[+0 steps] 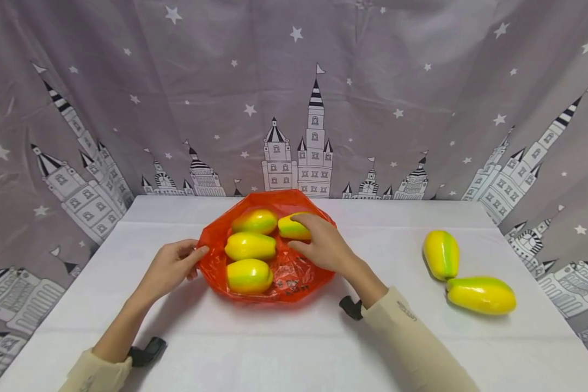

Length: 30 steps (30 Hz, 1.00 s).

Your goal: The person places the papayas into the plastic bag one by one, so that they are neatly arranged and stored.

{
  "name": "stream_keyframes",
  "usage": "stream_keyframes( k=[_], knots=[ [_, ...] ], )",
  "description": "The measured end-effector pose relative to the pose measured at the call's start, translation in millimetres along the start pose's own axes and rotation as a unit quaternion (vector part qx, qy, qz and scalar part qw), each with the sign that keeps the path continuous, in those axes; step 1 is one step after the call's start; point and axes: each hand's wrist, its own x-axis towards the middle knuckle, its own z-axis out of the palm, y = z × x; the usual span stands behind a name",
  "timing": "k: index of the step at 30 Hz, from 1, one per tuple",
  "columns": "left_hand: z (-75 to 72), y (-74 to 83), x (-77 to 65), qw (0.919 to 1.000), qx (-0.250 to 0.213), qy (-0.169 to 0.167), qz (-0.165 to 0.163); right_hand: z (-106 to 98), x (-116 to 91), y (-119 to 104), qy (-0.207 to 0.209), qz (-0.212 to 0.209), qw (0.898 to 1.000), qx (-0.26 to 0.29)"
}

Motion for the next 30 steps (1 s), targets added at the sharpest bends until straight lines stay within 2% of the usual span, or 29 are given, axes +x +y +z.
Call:
stream_keyframes(
  k=[9, 16, 27, 30],
  knots=[
    [0.3, 1.3, 0.0, 1.0, -0.001, 0.0, -0.004, -16.4, -29.6, 3.0, 0.004, -0.024, 1.0, -0.009],
    [0.9, 1.7, -0.1, 0.9999, 0.004, -0.002, -0.009, -24.1, -56.9, 14.4, 0.023, -0.021, 0.999, 0.003],
    [-0.1, 0.7, -1.5, 0.9999, 0.011, -0.001, -0.01, -34.9, -89.3, 26.6, 0.034, -0.028, 0.999, -0.017],
    [0.0, 1.1, -1.1, 0.9999, 0.01, -0.002, -0.01, -38.2, -100.8, 28.5, 0.037, -0.016, 0.999, -0.031]
  ],
)
